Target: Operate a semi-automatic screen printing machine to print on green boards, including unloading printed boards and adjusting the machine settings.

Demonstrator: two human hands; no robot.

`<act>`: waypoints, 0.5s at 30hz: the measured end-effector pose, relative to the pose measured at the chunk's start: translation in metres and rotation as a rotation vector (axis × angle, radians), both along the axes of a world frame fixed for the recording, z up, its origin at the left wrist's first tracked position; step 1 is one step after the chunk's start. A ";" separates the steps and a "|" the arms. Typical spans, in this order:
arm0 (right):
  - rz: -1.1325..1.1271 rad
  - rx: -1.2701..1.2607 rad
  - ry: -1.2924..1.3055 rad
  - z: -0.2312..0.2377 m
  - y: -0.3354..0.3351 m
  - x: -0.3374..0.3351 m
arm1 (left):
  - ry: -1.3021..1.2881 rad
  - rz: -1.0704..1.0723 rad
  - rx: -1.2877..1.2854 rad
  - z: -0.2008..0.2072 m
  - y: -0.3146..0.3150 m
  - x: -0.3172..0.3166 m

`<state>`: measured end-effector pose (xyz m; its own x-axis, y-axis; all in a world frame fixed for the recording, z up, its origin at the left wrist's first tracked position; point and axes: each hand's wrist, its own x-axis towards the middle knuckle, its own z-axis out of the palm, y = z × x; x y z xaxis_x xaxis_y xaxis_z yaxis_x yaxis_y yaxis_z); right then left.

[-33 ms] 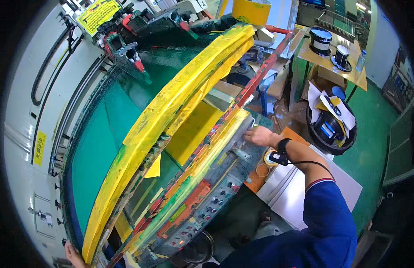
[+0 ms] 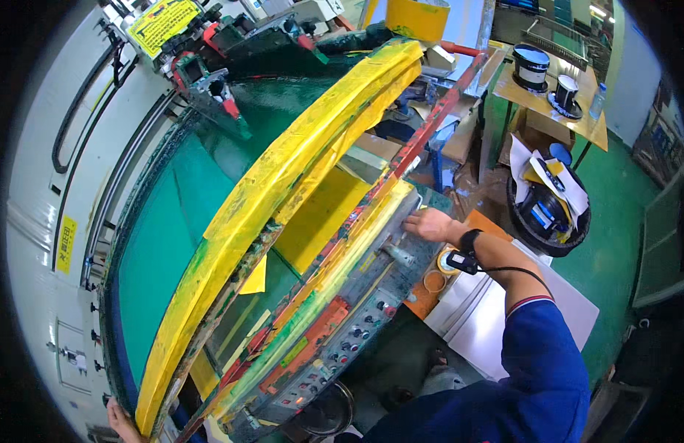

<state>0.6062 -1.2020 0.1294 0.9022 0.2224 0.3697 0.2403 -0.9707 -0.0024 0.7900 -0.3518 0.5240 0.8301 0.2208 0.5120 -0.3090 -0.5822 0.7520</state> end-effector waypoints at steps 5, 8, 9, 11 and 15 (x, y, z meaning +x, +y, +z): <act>-0.066 0.029 -0.076 -0.007 -0.006 -0.019 | 0.004 -0.023 0.260 0.003 -0.005 0.000; -0.065 0.042 -0.119 0.004 -0.003 -0.021 | 0.049 -0.035 0.147 0.004 -0.013 -0.008; -0.090 0.049 -0.138 0.003 -0.004 -0.020 | 0.051 0.002 0.133 0.003 -0.027 -0.016; -0.075 0.055 -0.192 0.015 0.000 -0.018 | -0.035 -0.009 0.200 0.001 -0.019 -0.015; -0.108 0.077 -0.281 0.025 -0.007 -0.017 | -0.018 -0.011 0.258 0.003 -0.007 -0.009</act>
